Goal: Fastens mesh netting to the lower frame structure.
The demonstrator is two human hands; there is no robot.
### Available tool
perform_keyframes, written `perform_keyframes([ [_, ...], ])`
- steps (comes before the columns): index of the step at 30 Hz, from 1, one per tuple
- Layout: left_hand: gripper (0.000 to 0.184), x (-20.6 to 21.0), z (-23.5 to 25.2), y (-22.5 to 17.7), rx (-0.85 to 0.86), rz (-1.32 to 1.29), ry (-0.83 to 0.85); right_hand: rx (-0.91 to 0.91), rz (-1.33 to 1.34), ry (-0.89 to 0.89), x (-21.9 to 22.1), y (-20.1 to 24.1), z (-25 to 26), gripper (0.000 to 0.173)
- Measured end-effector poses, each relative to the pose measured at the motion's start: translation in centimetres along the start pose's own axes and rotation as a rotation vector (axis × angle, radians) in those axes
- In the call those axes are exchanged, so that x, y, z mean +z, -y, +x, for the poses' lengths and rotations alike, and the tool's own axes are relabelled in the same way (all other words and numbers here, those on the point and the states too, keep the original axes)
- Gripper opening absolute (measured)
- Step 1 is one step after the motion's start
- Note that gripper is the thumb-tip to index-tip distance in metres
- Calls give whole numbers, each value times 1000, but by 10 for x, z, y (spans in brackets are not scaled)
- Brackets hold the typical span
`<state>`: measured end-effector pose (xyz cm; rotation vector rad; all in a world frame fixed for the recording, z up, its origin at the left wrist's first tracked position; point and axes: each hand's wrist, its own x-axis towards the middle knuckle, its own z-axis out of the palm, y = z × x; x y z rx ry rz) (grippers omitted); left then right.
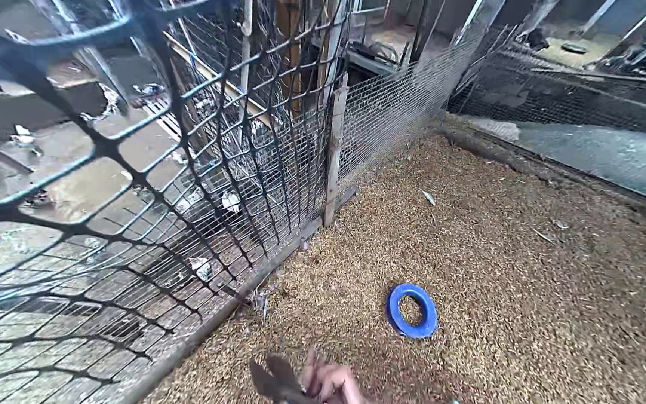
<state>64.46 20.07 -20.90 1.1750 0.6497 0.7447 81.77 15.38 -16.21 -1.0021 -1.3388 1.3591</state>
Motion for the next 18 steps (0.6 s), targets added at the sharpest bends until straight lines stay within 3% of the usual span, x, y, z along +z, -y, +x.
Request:
perform_keyframes([
  [2,123,-1,1,8,27,-41,-28,19,-8,4,6,1,3,88],
  [4,122,-4,-1,20,82,-22,-50,17,-41,-7,14,6,6,96],
  [7,109,16,7,-16,-35,139,-169,-32,-180,-150,27,4,8,85],
  [9,114,18,10,-8,58,194,-230,-84,-247,-278,42,-8,4,72],
  [13,131,16,38,11,49,128,-498,125,-214,-310,44,-21,17,80],
  [15,121,10,48,10,-7,109,-563,264,-142,-290,31,-19,28,75],
  [18,81,-27,66,2,-102,152,-680,341,-22,-258,-4,-22,39,66],
])
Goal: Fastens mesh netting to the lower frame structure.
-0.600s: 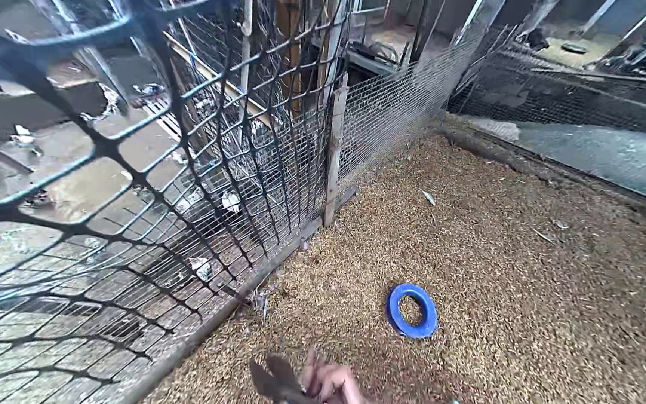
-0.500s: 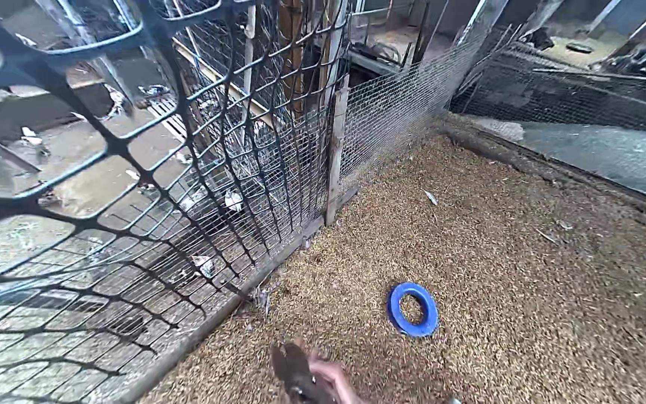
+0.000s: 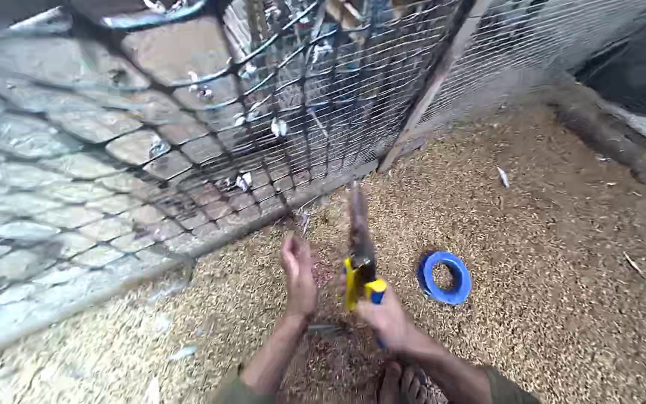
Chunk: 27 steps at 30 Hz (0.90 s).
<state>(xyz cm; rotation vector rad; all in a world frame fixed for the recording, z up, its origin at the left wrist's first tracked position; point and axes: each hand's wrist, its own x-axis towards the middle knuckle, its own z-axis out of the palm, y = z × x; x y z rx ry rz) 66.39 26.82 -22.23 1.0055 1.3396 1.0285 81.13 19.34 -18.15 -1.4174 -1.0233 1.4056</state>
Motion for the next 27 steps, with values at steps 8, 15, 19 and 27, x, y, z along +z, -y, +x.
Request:
perform_keyframes([
  [8,58,-20,95,9,-102,325,-138,196,-876,103,-89,78,51,86],
  [15,32,-19,110,28,19,359,-136,224,-1181,231,-104,93,85,84],
  [19,20,-22,101,42,-61,-33,-49,238,-1303,365,-108,83,109,79],
  [27,16,-26,80,42,-234,-305,-81,345,-1409,548,-75,53,145,73],
])
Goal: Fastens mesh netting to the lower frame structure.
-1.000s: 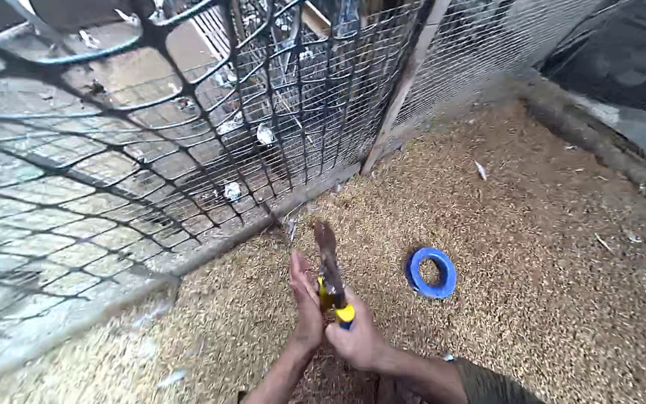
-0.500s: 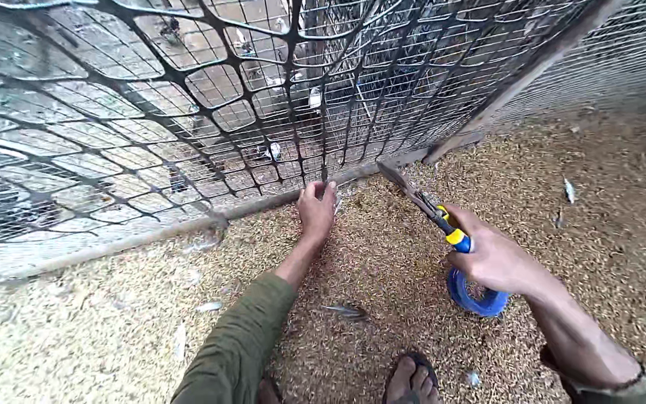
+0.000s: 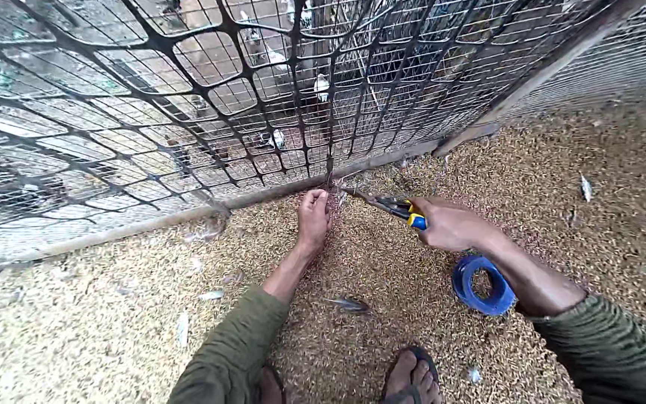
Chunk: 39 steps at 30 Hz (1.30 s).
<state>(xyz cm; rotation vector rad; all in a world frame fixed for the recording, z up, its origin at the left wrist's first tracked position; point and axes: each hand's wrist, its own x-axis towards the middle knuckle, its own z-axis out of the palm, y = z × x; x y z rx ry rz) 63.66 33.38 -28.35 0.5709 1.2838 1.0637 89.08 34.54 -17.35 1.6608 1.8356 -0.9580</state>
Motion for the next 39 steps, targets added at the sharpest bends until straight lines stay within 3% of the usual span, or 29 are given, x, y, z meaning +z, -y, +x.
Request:
perform_keyframes([
  [13,15,5,-11,5,2,-51,-33,-43,19,37,5,21,16,75],
  [24,18,3,-24,0,31,-67,-60,-72,73,-43,11,12,1,56],
  [26,19,-7,-32,-1,51,-58,-2,-49,77,-73,13,-8,-13,59],
  [29,19,-21,-52,-11,79,6,141,68,157,-150,31,-64,-41,79],
  [34,10,-39,-74,-43,173,155,508,525,397,-365,84,-190,-91,86],
  [39,20,-26,-73,-98,291,330,966,909,409,-482,136,-286,-124,95],
])
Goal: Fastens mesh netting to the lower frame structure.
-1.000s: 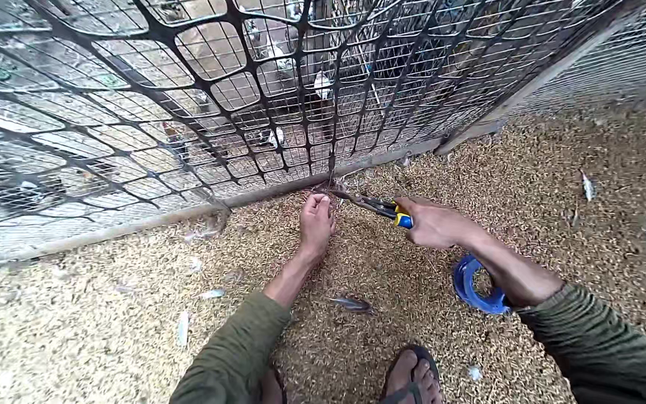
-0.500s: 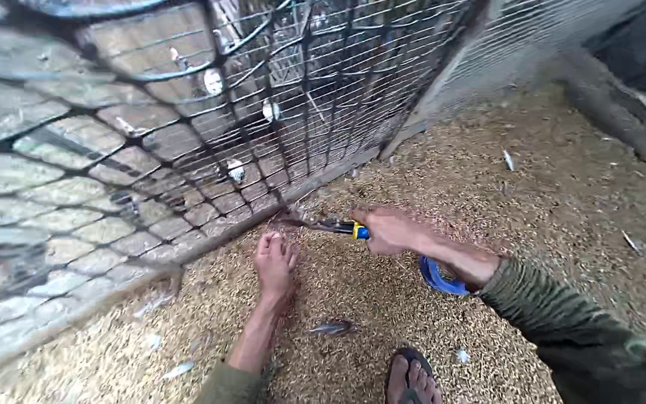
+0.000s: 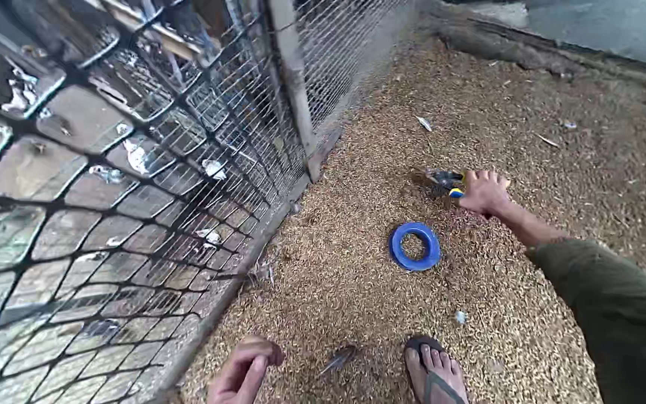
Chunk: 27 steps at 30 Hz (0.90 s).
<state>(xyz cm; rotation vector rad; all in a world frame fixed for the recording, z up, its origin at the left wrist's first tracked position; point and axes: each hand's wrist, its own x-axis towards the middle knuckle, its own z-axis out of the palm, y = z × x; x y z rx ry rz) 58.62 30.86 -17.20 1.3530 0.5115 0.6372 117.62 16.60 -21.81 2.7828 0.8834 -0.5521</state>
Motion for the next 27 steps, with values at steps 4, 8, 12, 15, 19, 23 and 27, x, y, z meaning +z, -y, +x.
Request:
perform_keyframes([
  [4,16,7,29,-49,13,213,194,-59,51,-173,15,-48,16,94],
  [8,15,31,70,-92,97,364,313,-226,376,-283,-29,-15,-45,54],
  [12,20,78,108,-125,231,353,548,-864,818,-202,-98,78,-210,50],
  [15,20,118,115,-146,280,289,585,-1177,891,52,-133,130,-295,66],
  [19,17,152,98,-175,333,304,338,-998,863,127,-170,144,-335,47],
  [23,24,145,74,-199,395,403,209,-960,771,65,-185,117,-358,36],
  [27,39,144,10,-266,471,-29,424,-757,814,-132,-226,80,-355,39],
])
